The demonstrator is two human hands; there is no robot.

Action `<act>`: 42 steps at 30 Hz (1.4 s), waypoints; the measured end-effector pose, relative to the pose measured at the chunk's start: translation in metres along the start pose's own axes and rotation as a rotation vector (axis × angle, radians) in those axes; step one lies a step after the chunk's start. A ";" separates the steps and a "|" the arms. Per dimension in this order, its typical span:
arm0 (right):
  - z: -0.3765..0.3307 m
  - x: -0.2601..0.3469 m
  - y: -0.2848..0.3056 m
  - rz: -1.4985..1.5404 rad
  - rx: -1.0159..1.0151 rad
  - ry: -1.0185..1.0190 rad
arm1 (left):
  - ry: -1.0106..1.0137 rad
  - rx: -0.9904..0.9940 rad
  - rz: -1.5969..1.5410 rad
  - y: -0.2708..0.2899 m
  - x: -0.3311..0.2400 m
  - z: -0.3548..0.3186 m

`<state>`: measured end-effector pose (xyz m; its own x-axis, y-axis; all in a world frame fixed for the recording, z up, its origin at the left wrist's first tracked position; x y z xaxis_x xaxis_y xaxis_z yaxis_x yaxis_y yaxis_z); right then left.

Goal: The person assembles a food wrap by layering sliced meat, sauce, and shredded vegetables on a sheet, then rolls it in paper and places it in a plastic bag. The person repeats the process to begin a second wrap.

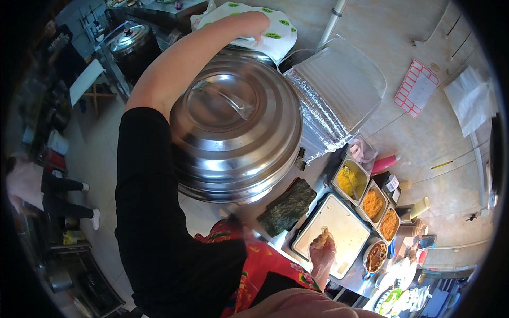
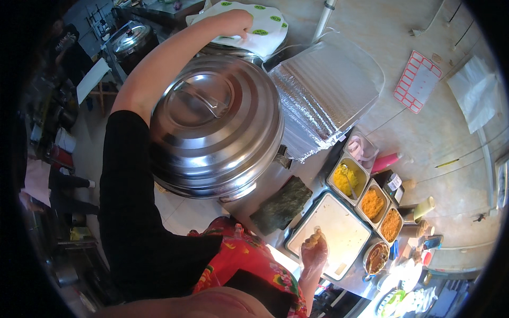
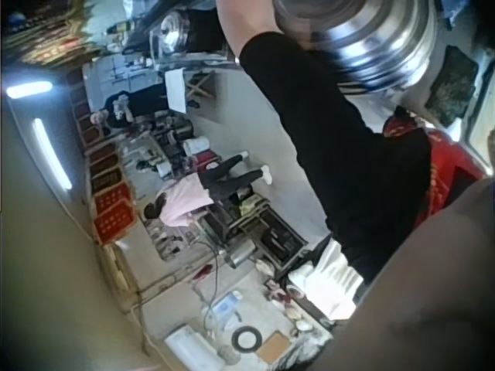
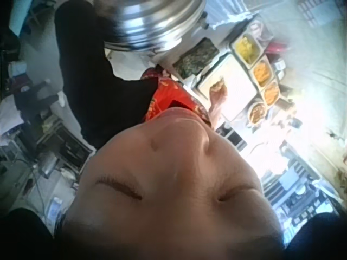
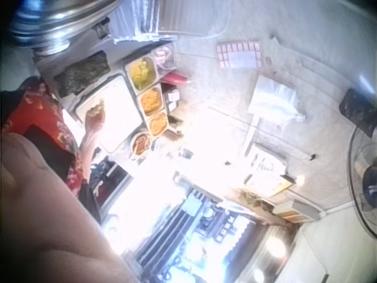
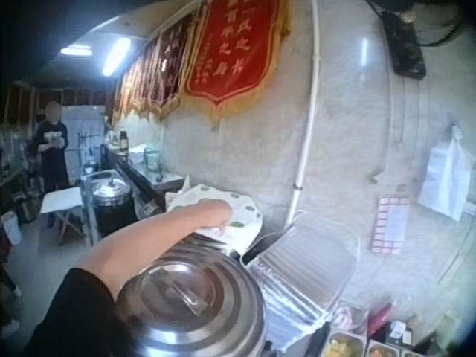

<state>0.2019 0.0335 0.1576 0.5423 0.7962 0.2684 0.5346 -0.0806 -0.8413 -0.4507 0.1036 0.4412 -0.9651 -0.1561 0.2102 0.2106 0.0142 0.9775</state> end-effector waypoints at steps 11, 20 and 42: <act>-0.007 0.001 -0.008 -0.100 -0.021 0.014 | 0.046 -0.128 -0.103 0.004 0.006 -0.004; -0.034 0.011 0.024 -0.085 -0.102 0.096 | 0.036 -0.268 -0.107 -0.003 0.021 -0.005; -0.012 0.010 0.062 -0.021 0.052 -0.081 | 0.263 -0.243 0.012 -0.003 0.007 -0.037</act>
<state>0.2481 0.0291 0.1142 0.4758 0.8435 0.2492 0.5096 -0.0335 -0.8597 -0.4525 0.0662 0.4389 -0.8959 -0.4070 0.1782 0.2827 -0.2127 0.9353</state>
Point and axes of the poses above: each hand's wrist, its own z-axis towards the middle knuckle, its own y-axis out of the back of the hand, x = y × z, the point moved 5 cm from there along z, towards the middle knuckle, and after that the axes turned 2 degrees about y, right-handed, at the moved point
